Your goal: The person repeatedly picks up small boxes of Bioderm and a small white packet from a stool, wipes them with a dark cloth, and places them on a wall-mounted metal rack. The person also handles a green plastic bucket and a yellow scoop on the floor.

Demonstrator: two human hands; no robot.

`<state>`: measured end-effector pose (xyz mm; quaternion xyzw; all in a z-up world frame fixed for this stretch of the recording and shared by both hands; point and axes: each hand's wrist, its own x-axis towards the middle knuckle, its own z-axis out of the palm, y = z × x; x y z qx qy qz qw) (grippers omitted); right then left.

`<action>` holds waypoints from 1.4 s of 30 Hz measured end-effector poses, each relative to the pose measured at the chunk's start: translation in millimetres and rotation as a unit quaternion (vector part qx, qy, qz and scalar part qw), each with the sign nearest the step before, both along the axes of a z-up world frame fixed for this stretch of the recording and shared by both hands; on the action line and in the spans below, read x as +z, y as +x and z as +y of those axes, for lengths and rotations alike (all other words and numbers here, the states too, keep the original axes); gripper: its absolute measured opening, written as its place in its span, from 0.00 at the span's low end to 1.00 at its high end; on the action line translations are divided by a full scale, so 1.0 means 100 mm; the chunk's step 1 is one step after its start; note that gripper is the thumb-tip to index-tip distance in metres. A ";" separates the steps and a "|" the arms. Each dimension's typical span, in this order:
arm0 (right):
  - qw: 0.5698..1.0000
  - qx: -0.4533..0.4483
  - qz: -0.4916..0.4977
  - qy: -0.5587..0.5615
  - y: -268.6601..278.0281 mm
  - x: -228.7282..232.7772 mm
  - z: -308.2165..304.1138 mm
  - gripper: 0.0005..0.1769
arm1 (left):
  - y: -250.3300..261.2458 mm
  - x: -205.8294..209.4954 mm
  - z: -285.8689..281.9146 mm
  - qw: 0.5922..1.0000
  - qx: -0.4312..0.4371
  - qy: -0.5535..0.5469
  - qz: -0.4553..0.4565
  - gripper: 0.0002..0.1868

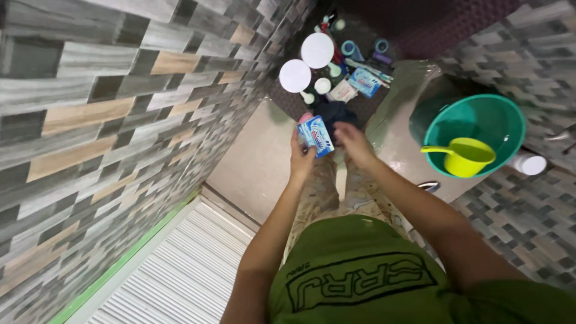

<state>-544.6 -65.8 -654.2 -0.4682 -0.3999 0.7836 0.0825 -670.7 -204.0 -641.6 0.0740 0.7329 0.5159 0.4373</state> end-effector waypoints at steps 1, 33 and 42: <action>0.998 -0.032 -0.049 -0.018 -0.07 -0.08 0.04 0.21 | -0.03 0.00 -0.04 1.000 -0.006 0.001 -0.002 0.46; 0.906 -0.031 0.032 0.420 0.52 -0.18 -0.46 0.11 | -0.53 1.31 -0.35 0.976 -0.091 0.129 -0.149 0.49; 0.928 -0.184 0.107 0.305 0.65 1.09 -0.36 0.08 | -0.54 1.98 -0.26 0.941 -0.215 0.179 -0.188 0.50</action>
